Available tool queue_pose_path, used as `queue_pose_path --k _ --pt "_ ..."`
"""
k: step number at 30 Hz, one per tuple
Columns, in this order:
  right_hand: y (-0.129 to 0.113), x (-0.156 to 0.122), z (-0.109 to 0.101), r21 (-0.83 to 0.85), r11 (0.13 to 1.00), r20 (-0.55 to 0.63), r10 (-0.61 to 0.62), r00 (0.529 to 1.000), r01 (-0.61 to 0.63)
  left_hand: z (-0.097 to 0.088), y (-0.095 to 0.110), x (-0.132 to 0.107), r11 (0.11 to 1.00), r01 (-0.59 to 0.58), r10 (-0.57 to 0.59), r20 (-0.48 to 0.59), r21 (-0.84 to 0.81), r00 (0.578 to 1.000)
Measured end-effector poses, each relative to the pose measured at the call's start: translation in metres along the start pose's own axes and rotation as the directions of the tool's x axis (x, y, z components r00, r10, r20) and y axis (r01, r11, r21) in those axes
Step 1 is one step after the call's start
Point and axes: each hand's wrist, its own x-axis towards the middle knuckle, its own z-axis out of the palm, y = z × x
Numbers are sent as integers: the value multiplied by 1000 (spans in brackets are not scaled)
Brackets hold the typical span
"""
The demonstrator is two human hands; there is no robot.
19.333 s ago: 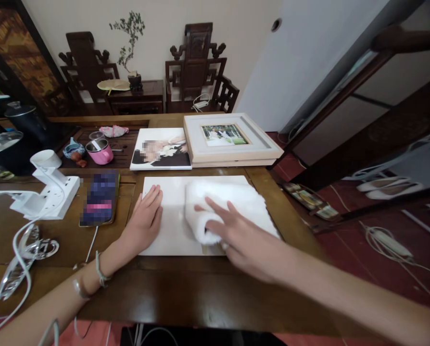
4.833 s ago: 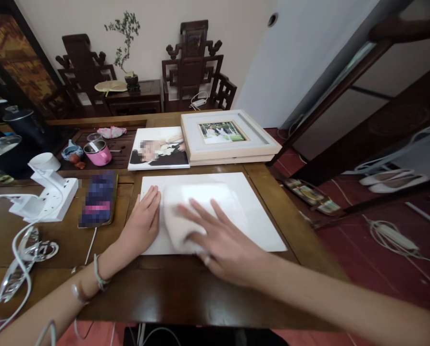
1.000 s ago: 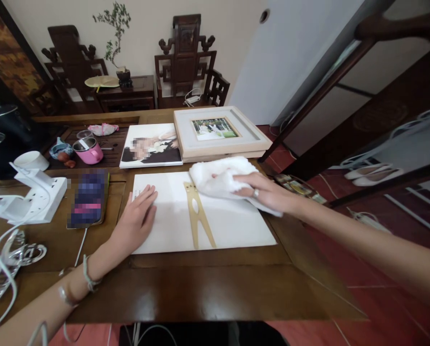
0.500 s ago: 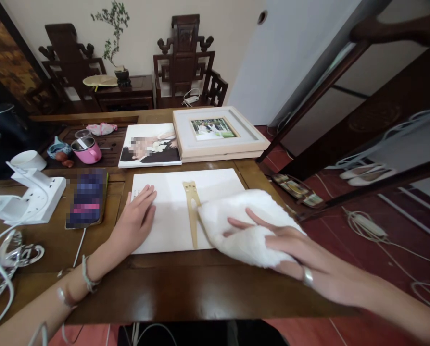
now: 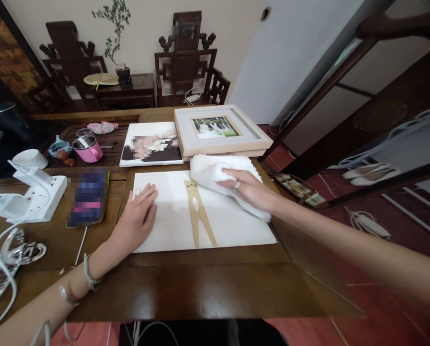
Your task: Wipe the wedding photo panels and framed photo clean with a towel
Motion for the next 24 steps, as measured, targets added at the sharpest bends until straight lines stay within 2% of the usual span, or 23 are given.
queue_pose_path --k 3,7,10,13,16,19,22,24 --pt "-18 -4 20 -9 1000 -50 25 998 -25 0 0 0 1000 7 -7 -4 -18 1000" --pt "-51 -47 42 -68 988 64 -134 989 138 0 1 0 999 20 -21 -16 -38 1000" --pt "-73 -84 48 -69 947 179 -298 938 314 1 1 0 999 18 -19 -14 -42 1000" --pt "-83 -99 47 -31 913 268 -384 884 406 1 0 0 999 17 -18 -9 -51 1000" --pt "-76 -83 39 -35 911 280 -386 879 412 2 -1 0 997 31 -32 -24 -68 999" --pt "-58 -42 33 -94 917 288 -347 892 387 2 -2 1 994 60 -65 -54 -88 996" --pt "-45 1 34 -164 925 241 -300 923 344 1 -4 2 994 71 -75 -40 -86 996" --pt "-44 19 40 -224 932 185 -247 951 286 1 -5 2 995 70 -72 -24 -70 997"
